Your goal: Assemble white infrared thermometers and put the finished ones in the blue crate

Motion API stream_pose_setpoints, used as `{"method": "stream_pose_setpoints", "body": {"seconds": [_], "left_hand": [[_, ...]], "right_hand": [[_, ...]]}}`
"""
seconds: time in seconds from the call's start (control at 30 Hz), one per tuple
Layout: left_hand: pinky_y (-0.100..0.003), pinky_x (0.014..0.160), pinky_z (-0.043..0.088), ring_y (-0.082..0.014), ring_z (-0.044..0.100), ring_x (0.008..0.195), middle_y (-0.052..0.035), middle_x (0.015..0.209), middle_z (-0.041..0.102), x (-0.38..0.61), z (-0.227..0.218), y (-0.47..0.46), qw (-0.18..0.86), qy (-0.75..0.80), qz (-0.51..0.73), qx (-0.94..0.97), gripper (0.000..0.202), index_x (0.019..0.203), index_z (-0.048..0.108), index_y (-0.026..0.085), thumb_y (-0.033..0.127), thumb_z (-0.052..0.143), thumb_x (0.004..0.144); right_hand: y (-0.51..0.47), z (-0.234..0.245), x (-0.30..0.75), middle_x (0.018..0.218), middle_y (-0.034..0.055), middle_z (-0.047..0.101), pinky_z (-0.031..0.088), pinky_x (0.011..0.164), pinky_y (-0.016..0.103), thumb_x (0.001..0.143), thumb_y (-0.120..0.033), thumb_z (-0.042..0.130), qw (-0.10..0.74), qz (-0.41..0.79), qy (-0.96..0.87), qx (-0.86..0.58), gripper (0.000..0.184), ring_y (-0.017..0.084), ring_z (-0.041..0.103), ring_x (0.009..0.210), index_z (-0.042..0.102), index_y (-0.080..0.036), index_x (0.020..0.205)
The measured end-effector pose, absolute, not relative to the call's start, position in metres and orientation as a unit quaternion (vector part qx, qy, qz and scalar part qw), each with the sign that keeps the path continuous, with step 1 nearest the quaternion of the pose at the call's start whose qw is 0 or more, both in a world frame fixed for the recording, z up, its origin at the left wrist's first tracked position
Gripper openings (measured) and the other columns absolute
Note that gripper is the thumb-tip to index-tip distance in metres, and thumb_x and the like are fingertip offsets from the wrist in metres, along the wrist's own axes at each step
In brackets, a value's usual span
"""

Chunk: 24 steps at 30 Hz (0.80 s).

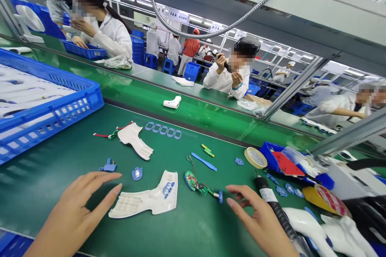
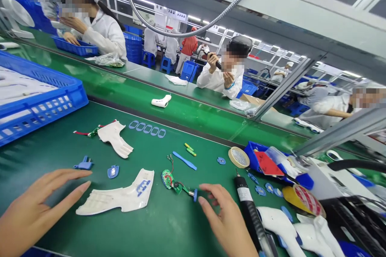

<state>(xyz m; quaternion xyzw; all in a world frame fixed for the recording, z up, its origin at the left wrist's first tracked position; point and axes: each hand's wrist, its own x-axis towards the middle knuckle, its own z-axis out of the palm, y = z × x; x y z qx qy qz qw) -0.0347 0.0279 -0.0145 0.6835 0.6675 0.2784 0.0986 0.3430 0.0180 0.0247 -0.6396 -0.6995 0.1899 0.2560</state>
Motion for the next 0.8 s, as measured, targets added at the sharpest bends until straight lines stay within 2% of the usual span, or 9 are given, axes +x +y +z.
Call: {"method": "stream_pose_setpoints", "body": {"seconds": [0.2, 0.33, 0.43, 0.6, 0.7, 0.8], "left_hand": [[-0.034, 0.083, 0.045, -0.0227, 0.053, 0.101, 0.0001, 0.104, 0.059, -0.004, -0.013, 0.028, 0.115, 0.619, 0.307, 0.713, 0.032, 0.098, 0.061, 0.032, 0.054, 0.049, 0.078], [-0.032, 0.085, 0.044, -0.0213, 0.053, 0.1, 0.0002, 0.103, 0.06, 0.007, -0.017, 0.02, 0.133, 0.599, 0.312, 0.726, 0.029, 0.099, 0.061, 0.031, 0.05, 0.049, 0.08], [-0.03, 0.084, 0.045, -0.0208, 0.053, 0.1, -0.0005, 0.101, 0.06, 0.009, -0.016, 0.016, 0.143, 0.592, 0.309, 0.73, 0.026, 0.098, 0.061, 0.03, 0.046, 0.05, 0.081], [-0.031, 0.084, 0.046, -0.0206, 0.053, 0.099, -0.0017, 0.102, 0.059, 0.02, 0.0, 0.021, 0.181, 0.568, 0.292, 0.748, 0.023, 0.099, 0.061, 0.029, 0.04, 0.05, 0.083], [-0.033, 0.086, 0.046, -0.0206, 0.053, 0.1, -0.0035, 0.105, 0.057, 0.04, 0.014, 0.028, 0.221, 0.532, 0.288, 0.765, 0.023, 0.103, 0.059, 0.028, 0.035, 0.047, 0.085], [-0.036, 0.091, 0.044, -0.0217, 0.049, 0.108, -0.0065, 0.116, 0.052, 0.066, 0.027, 0.037, 0.257, 0.489, 0.291, 0.781, 0.031, 0.115, 0.051, 0.027, 0.03, 0.047, 0.084]], "right_hand": [[0.032, 0.039, 0.302, 0.095, 0.0038, 0.063, 0.05, 0.075, 0.032, 0.084, -0.025, 0.049, 0.185, 0.167, -0.772, -0.584, 0.018, 0.018, 0.058, 0.087, 0.06, -0.025, 0.099], [0.044, 0.034, 0.286, 0.095, 0.0057, 0.063, 0.05, 0.074, 0.036, 0.077, -0.023, 0.059, 0.135, 0.118, -0.804, -0.567, 0.03, 0.022, 0.058, 0.087, 0.057, -0.022, 0.107], [0.048, 0.026, 0.285, 0.086, 0.0052, 0.063, 0.05, 0.069, 0.036, 0.081, -0.019, 0.053, 0.12, 0.08, -0.818, -0.557, 0.016, 0.021, 0.058, 0.08, 0.059, -0.021, 0.096], [0.047, 0.023, 0.291, 0.083, 0.0048, 0.06, 0.05, 0.065, 0.031, 0.088, -0.023, 0.042, 0.208, 0.061, -0.818, -0.533, 0.014, 0.017, 0.059, 0.073, 0.055, -0.021, 0.093], [0.046, 0.027, 0.293, 0.082, 0.0037, 0.059, 0.049, 0.062, 0.026, 0.089, -0.026, 0.042, 0.276, 0.08, -0.801, -0.526, 0.014, 0.015, 0.059, 0.07, 0.054, -0.022, 0.092], [0.046, 0.031, 0.294, 0.081, 0.0036, 0.059, 0.049, 0.063, 0.026, 0.088, -0.028, 0.045, 0.329, 0.109, -0.783, -0.516, 0.013, 0.015, 0.059, 0.071, 0.055, -0.022, 0.093]]}}
